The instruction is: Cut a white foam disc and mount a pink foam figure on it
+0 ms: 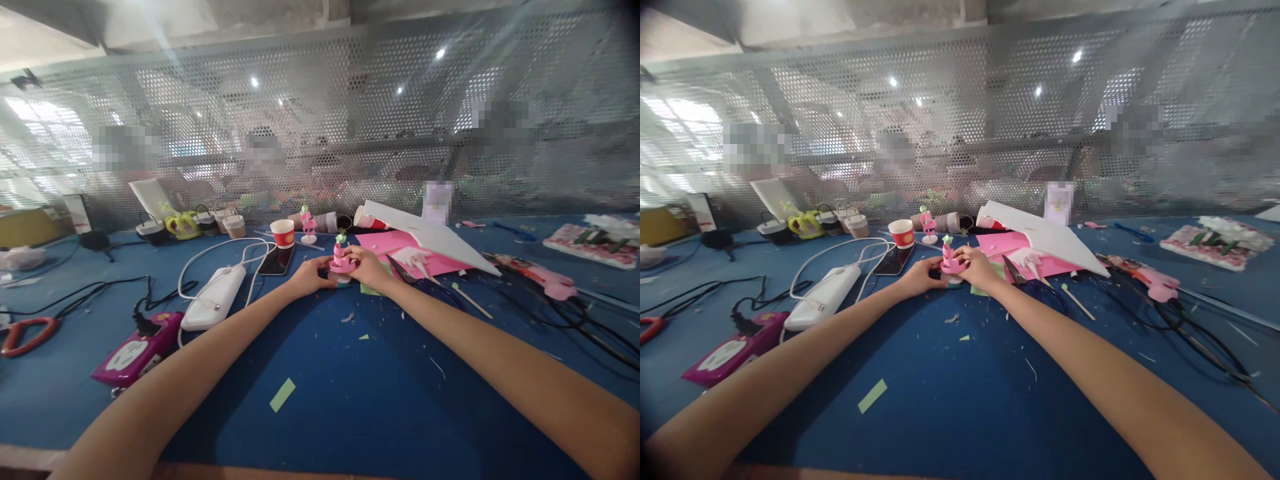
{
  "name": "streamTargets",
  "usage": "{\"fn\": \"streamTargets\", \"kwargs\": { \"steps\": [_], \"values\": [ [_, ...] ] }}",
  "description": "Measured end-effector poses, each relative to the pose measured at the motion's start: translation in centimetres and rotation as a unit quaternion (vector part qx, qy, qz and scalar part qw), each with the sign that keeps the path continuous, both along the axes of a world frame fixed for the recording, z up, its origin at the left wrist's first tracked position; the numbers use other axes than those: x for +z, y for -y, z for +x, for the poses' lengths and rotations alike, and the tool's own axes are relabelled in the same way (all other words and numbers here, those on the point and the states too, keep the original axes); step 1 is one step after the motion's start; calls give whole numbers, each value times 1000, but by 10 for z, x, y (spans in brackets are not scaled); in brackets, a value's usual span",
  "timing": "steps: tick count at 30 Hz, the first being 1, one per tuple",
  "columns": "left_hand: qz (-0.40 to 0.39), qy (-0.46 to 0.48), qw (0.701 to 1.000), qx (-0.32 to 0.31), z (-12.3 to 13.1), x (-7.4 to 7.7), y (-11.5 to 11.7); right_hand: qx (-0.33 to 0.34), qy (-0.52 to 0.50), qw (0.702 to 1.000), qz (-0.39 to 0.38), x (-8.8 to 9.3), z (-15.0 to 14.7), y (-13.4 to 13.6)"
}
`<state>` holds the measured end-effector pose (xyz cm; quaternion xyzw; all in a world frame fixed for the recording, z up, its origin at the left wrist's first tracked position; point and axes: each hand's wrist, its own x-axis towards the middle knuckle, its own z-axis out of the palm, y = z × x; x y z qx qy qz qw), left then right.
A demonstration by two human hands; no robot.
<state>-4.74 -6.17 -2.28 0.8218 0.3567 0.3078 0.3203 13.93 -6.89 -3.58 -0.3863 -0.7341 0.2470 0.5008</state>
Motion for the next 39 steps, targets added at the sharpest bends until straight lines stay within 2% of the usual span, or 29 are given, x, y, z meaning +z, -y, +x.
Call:
{"fn": "streamTargets", "kwargs": {
  "steps": [7, 15, 27, 32, 39],
  "values": [
    [-19, 16, 1000, 9, 1, 1, 1, 13, -22, 1000, -1, 0, 1, -3],
    [-36, 10, 999, 31, 3, 4, 5, -3, -36, 999, -8, -3, 2, -5],
    [-34, 8, 999, 11, 3, 1, 1, -2, -36, 999, -23, -3, 0, -6],
    [-33, -3, 999, 21, 3, 1, 1, -7, -35, 999, -24, -3, 1, -5],
    [-34, -2, 999, 0, 3, 0, 1, 18, -23, 999, -21, -1, 0, -2]
  ]
}}
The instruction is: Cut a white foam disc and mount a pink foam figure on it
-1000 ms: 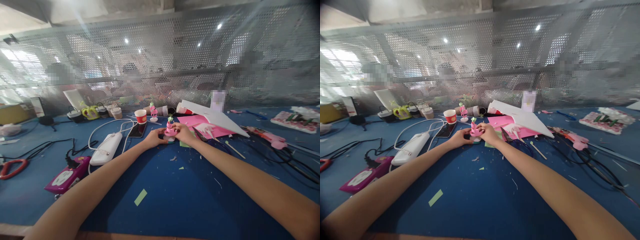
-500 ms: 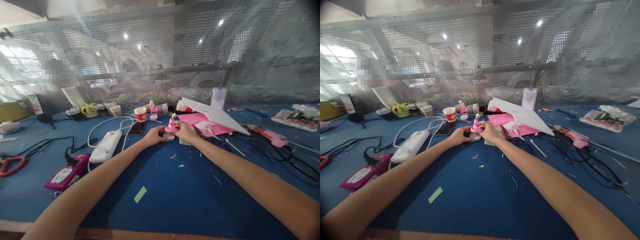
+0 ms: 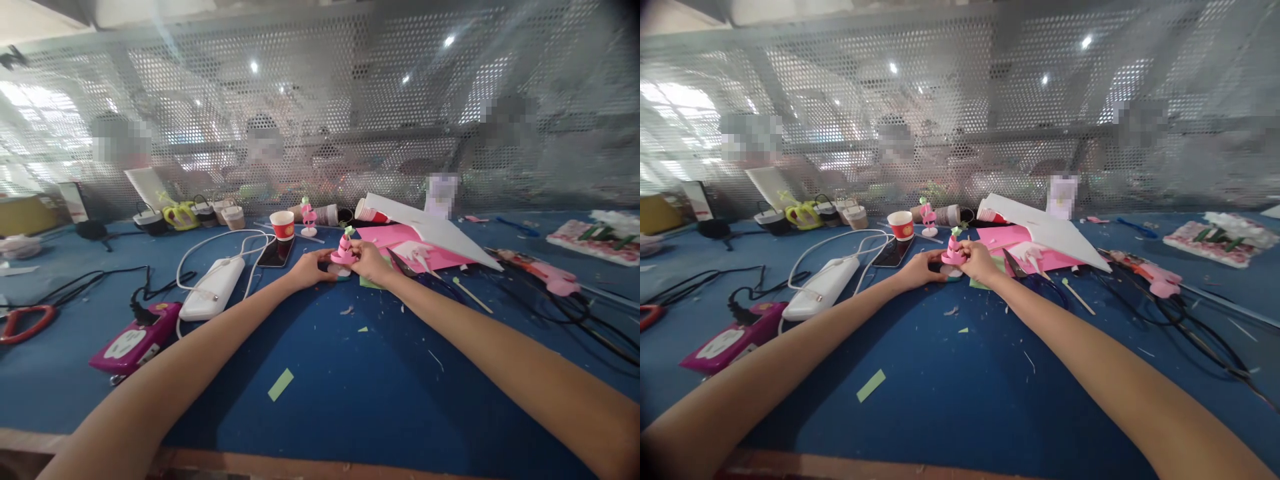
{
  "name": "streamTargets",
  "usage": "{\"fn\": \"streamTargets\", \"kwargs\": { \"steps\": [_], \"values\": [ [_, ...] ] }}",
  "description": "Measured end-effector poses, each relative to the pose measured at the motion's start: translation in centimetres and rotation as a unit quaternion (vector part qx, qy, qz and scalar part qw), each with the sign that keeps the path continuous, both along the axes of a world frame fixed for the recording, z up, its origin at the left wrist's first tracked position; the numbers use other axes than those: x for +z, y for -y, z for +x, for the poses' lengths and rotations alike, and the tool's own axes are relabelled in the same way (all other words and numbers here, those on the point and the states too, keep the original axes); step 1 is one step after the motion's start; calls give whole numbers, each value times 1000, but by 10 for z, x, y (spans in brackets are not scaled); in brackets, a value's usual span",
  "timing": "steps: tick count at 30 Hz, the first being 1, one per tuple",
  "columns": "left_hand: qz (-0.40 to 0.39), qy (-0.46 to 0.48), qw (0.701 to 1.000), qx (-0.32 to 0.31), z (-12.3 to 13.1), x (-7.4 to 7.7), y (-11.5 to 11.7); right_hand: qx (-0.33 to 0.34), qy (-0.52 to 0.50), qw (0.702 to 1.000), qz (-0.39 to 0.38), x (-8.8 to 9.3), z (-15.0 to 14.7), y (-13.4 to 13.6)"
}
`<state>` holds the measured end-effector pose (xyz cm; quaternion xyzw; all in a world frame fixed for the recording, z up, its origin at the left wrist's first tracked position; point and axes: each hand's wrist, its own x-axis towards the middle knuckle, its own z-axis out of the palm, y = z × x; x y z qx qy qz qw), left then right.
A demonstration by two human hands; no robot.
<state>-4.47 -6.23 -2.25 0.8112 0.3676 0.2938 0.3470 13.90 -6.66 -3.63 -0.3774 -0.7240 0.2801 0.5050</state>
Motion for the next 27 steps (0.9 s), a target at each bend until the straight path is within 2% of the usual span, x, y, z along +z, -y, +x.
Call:
{"fn": "streamTargets", "kwargs": {
  "steps": [10, 18, 27],
  "values": [
    [0, 23, 1000, -1, 1, -1, 0, 4, -5, 1000, 0, -3, 0, -2],
    [-5, 18, 1000, 6, 1, 2, 3, -21, -23, 1000, -2, -7, 2, -5],
    [4, 13, 1000, 8, 0, 1, 1, -12, -24, 1000, -15, 0, -1, 1]
  ]
}}
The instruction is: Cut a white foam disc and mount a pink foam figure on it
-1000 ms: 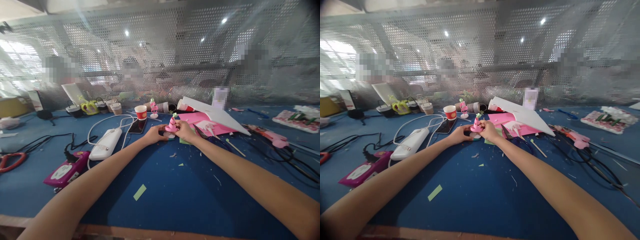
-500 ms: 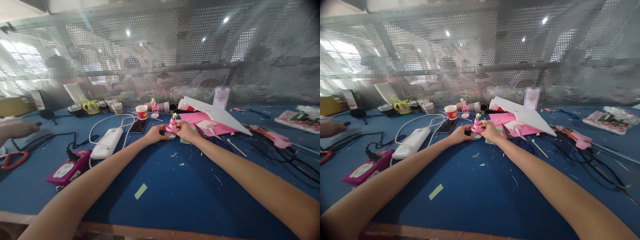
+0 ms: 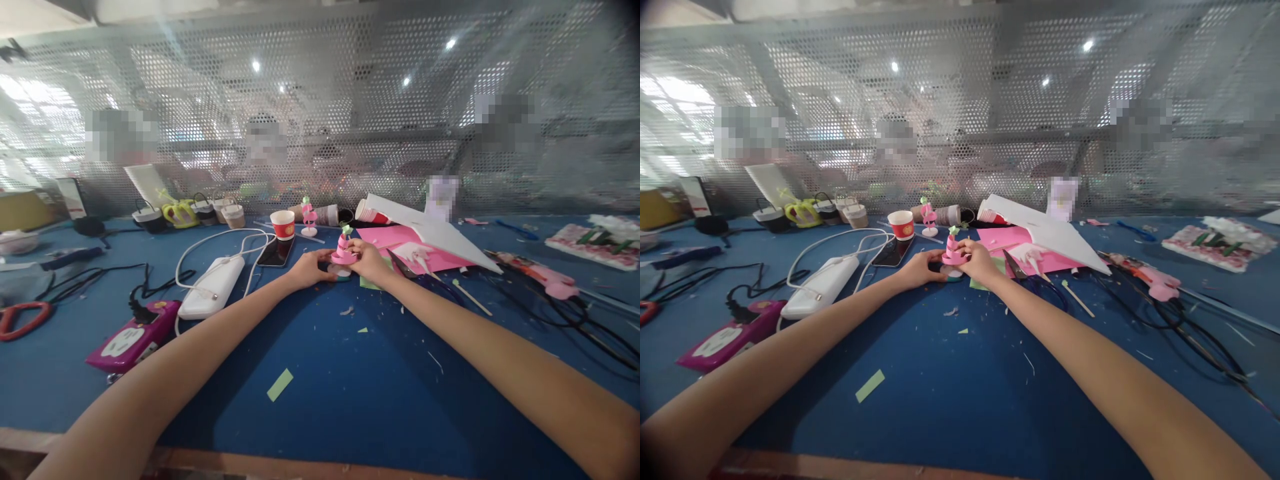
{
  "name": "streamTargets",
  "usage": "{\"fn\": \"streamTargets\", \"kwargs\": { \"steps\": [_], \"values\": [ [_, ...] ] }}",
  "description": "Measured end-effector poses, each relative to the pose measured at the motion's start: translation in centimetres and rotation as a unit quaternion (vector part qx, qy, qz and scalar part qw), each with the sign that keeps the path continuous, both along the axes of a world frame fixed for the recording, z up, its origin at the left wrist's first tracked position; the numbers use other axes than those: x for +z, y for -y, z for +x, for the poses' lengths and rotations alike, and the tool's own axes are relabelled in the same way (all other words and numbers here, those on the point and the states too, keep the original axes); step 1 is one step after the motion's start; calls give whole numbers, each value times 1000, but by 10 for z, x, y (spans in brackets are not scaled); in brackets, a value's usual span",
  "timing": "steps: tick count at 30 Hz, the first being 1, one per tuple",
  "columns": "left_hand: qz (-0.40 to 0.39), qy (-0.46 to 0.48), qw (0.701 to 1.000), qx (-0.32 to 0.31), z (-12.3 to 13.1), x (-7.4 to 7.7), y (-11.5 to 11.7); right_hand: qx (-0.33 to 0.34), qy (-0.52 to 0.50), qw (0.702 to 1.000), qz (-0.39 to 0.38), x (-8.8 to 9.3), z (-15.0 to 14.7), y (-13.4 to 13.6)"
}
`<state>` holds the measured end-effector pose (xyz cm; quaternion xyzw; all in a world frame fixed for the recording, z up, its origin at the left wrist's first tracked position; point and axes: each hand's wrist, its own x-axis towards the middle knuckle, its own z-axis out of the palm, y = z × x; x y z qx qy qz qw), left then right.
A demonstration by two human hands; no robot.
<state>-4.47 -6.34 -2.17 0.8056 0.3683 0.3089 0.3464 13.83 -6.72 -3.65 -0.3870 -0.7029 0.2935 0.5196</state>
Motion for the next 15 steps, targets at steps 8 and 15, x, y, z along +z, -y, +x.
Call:
{"fn": "streamTargets", "kwargs": {
  "steps": [8, 15],
  "values": [
    [9, 5, 1000, 6, -1, -2, -2, -2, -30, 999, -25, 1, -2, 4],
    [1, 41, 999, 18, -3, -4, -6, -9, -30, 999, -23, 2, -2, 8]
  ]
}}
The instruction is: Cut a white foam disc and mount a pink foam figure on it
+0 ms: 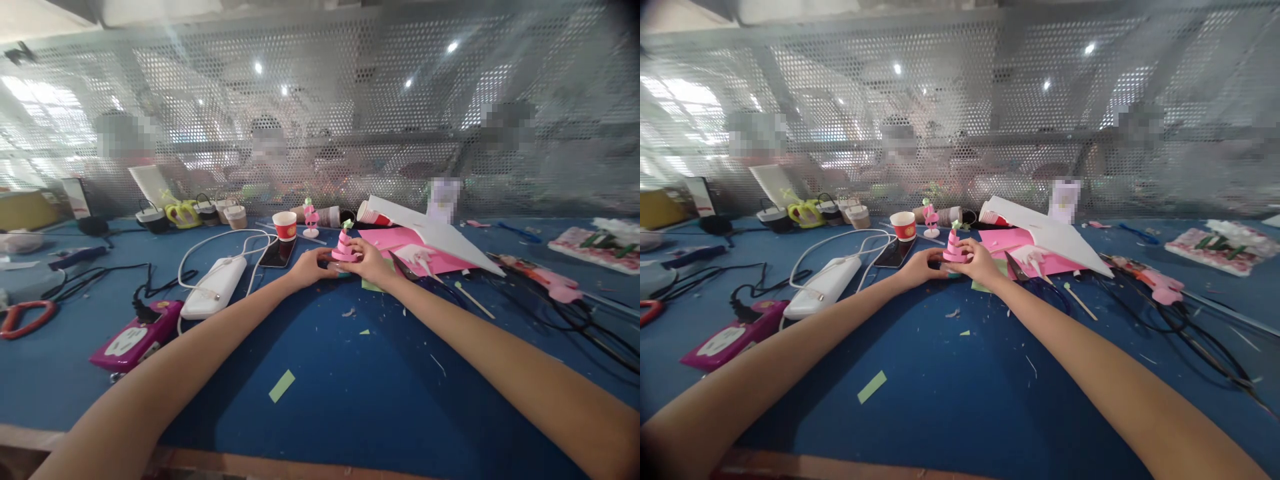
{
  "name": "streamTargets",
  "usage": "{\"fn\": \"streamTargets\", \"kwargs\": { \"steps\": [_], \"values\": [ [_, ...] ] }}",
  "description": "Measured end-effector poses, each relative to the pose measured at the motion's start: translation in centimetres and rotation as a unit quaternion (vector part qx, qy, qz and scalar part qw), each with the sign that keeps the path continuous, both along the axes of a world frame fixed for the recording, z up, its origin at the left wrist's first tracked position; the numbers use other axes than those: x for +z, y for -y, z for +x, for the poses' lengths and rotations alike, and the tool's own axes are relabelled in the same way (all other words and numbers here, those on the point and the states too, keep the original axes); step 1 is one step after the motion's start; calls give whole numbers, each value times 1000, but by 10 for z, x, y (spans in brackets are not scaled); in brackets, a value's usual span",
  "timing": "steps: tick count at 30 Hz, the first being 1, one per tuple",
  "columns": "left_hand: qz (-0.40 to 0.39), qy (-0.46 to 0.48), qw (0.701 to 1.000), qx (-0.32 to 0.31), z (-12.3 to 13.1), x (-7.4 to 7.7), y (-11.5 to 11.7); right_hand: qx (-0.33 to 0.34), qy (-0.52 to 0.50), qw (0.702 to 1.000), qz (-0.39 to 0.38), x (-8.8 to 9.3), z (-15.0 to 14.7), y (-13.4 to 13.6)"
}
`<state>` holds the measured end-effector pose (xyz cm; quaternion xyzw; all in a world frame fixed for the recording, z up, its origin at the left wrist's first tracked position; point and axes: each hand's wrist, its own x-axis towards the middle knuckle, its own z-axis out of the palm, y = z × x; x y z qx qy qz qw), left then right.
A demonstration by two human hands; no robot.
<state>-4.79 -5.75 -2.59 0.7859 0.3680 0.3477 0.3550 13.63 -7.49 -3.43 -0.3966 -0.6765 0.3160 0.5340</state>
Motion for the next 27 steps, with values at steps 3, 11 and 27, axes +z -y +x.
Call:
{"fn": "streamTargets", "kwargs": {
  "steps": [3, 11, 27],
  "values": [
    [-14, 8, 1000, 8, -1, -2, -2, -9, -13, 1000, 7, -1, 0, 1],
    [-65, 96, 993, 35, 0, 0, -2, -19, -75, 997, 10, -6, 4, -4],
    [52, 43, 993, 95, 0, 7, 1, -138, -191, 972, -20, -19, 12, -38]
  ]
}}
